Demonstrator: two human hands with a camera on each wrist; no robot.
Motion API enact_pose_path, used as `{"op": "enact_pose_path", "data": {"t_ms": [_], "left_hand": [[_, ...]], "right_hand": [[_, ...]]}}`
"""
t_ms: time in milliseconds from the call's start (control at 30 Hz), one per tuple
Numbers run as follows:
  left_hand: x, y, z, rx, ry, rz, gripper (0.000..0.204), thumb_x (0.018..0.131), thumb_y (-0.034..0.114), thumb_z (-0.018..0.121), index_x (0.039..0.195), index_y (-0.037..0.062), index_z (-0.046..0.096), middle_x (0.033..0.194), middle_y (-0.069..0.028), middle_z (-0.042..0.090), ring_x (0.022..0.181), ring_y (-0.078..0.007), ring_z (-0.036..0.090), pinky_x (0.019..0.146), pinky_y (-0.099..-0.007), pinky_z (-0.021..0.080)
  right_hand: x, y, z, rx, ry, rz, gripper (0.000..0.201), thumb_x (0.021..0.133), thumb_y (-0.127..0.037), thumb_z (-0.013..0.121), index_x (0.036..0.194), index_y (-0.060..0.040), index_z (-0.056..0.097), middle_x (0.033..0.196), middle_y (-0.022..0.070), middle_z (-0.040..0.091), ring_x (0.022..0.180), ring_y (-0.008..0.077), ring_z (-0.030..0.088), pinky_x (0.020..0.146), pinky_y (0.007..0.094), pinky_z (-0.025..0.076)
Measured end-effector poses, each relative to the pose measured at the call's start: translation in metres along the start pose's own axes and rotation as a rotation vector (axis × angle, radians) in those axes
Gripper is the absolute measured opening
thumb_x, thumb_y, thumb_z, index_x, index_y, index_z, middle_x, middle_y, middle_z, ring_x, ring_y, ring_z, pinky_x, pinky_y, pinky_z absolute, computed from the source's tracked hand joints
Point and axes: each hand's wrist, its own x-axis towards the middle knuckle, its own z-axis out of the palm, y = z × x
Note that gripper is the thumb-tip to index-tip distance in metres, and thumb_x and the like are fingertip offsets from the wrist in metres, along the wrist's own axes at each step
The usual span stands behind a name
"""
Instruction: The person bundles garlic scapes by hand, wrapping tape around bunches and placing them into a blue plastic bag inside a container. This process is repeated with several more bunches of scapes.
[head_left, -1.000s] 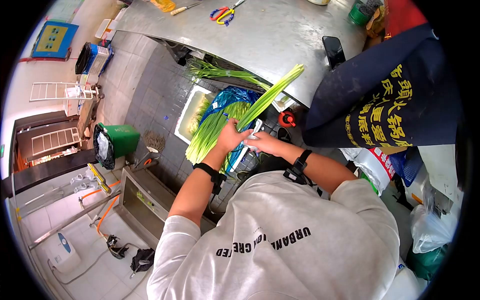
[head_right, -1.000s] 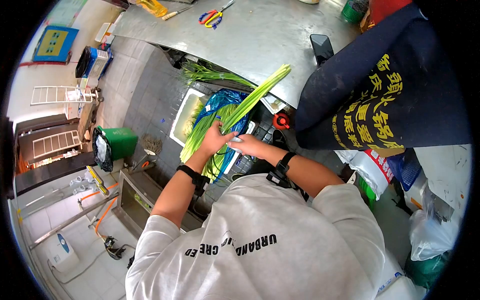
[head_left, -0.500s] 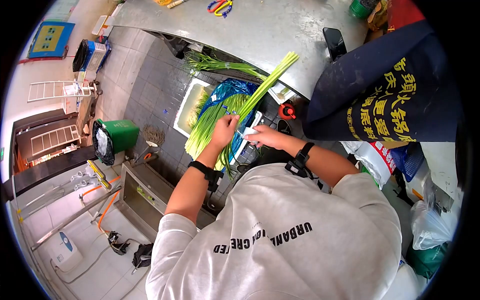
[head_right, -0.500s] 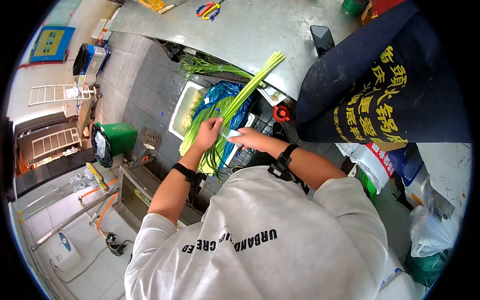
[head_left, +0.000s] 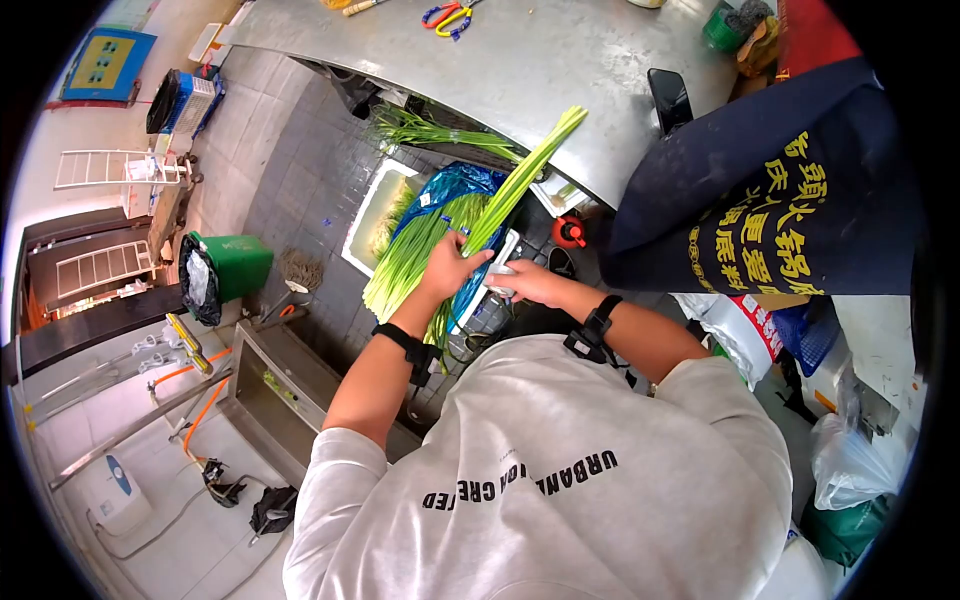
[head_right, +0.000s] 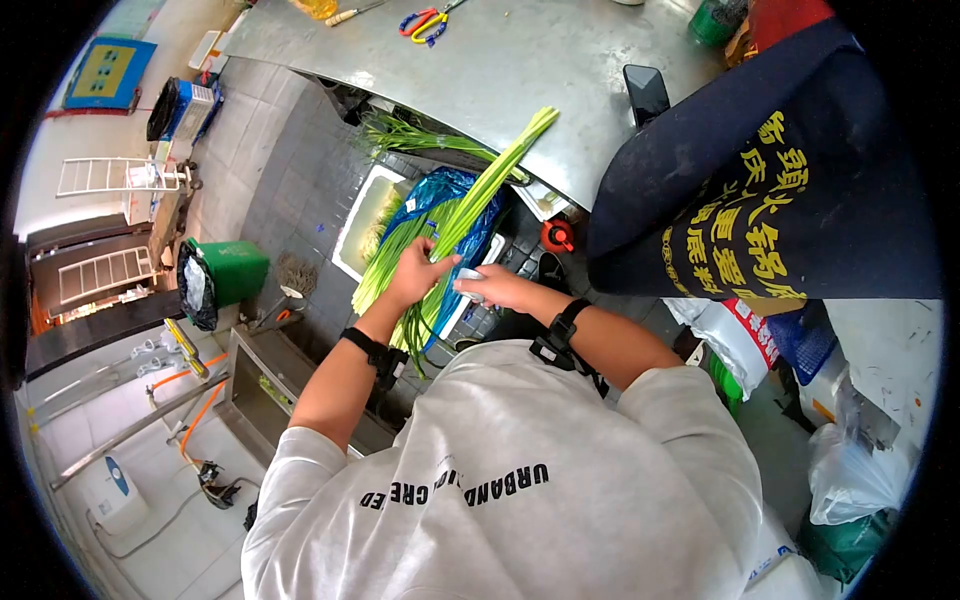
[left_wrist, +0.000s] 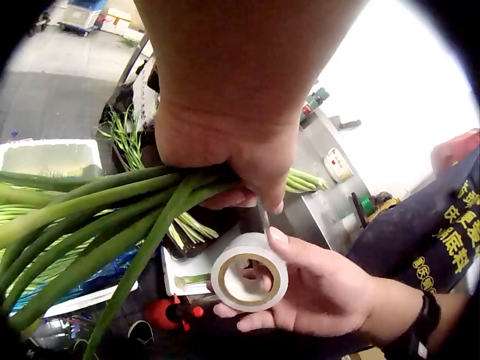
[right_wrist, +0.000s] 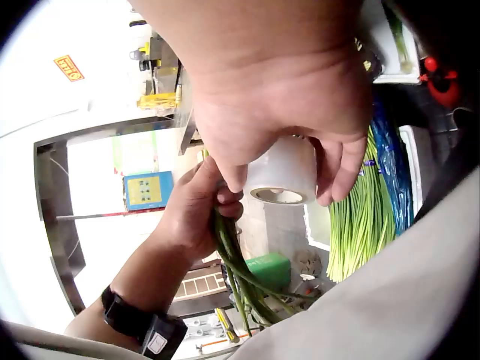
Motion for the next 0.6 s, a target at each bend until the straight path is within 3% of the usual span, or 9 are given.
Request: {"op": "enact_pose_path", "data": {"t_ms": [100,133,200,267,367,400,500,533,600], "left_hand": [[-0.010,0.011,-0.002,-0.198,0.045,-0.011,0.043,0.078,0.034,0.082,0.086,-0.0031,0.060,0.065,-0.0106,0.062,0.060,-0.0211,0.062,0.058,-0.0378,0.048],[-0.011,0.010,-0.004,-0.010,0.042,0.019,0.039,0.087,0.038,0.072,0.087,-0.0008,0.065,0.069,-0.0133,0.067,0.062,-0.0270,0.066,0.060,-0.0408,0.049],[-0.018,0.017,0.000,0.123,0.098,-0.028,0.041,0.090,0.042,0.067,0.091,0.0012,0.067,0.072,-0.0145,0.068,0.065,-0.0304,0.067,0.062,-0.0432,0.050],[-0.020,0.015,0.012,0.220,0.171,-0.099,0.057,0.092,0.057,0.053,0.100,0.0027,0.070,0.082,-0.0194,0.071,0.078,-0.0375,0.070,0.069,-0.0486,0.052],[-0.025,0.047,0.022,0.328,0.331,-0.268,0.070,0.085,0.067,0.055,0.101,0.0005,0.069,0.087,-0.0223,0.071,0.084,-0.0381,0.070,0.072,-0.0466,0.054],[-0.022,0.055,0.017,0.344,0.257,-0.322,0.081,0.078,0.075,0.057,0.102,-0.0022,0.068,0.093,-0.0249,0.070,0.087,-0.0391,0.070,0.075,-0.0452,0.055],[-0.023,0.074,0.004,0.312,0.157,-0.378,0.084,0.074,0.076,0.060,0.100,-0.0030,0.068,0.093,-0.0243,0.071,0.086,-0.0389,0.070,0.075,-0.0456,0.055],[-0.020,0.070,0.005,0.329,0.182,-0.383,0.084,0.072,0.078,0.062,0.098,-0.0021,0.070,0.091,-0.0237,0.071,0.085,-0.0378,0.070,0.074,-0.0461,0.055],[-0.017,0.067,0.005,0.342,0.201,-0.360,0.084,0.072,0.078,0.061,0.098,-0.0018,0.070,0.090,-0.0231,0.071,0.085,-0.0373,0.070,0.073,-0.0463,0.055]], "right_hand": [[0.001,-0.001,0.001,0.030,0.012,-0.028,0.046,0.087,-0.048,0.069,0.104,-0.0048,0.066,0.091,0.0027,0.065,0.078,0.0107,0.060,0.063,0.0254,0.048],[0.000,-0.003,0.001,0.034,0.026,-0.035,0.046,0.088,-0.046,0.069,0.105,-0.0040,0.065,0.092,0.0036,0.066,0.079,0.0111,0.060,0.062,0.0256,0.048],[0.001,-0.005,0.003,0.035,0.037,-0.044,0.046,0.088,-0.045,0.069,0.106,-0.0032,0.065,0.093,0.0045,0.066,0.079,0.0114,0.061,0.062,0.0258,0.049],[0.005,-0.002,0.005,0.108,0.052,-0.097,0.048,0.089,-0.044,0.068,0.108,-0.0001,0.063,0.095,0.0065,0.065,0.080,0.0132,0.062,0.061,0.0277,0.052],[0.011,0.004,0.010,0.004,0.019,-0.133,0.048,0.090,-0.042,0.067,0.108,0.0025,0.062,0.094,0.0079,0.064,0.081,0.0156,0.063,0.062,0.0303,0.055],[0.013,0.004,0.011,-0.064,-0.012,-0.093,0.042,0.094,-0.033,0.064,0.118,0.0020,0.061,0.105,0.0085,0.062,0.084,0.0166,0.063,0.065,0.0283,0.054],[-0.015,-0.030,0.024,-0.169,0.065,-0.150,0.043,0.095,-0.031,0.063,0.117,0.0060,0.058,0.115,0.0147,0.053,0.083,0.0183,0.064,0.066,0.0302,0.055],[-0.007,-0.018,0.026,-0.142,0.101,-0.213,0.047,0.094,-0.031,0.063,0.117,0.0093,0.055,0.121,0.0194,0.045,0.085,0.0205,0.065,0.067,0.0314,0.057],[-0.004,-0.018,0.030,-0.175,0.130,-0.202,0.048,0.094,-0.031,0.064,0.117,0.0101,0.055,0.119,0.0195,0.047,0.085,0.0213,0.065,0.067,0.0312,0.057]]}}
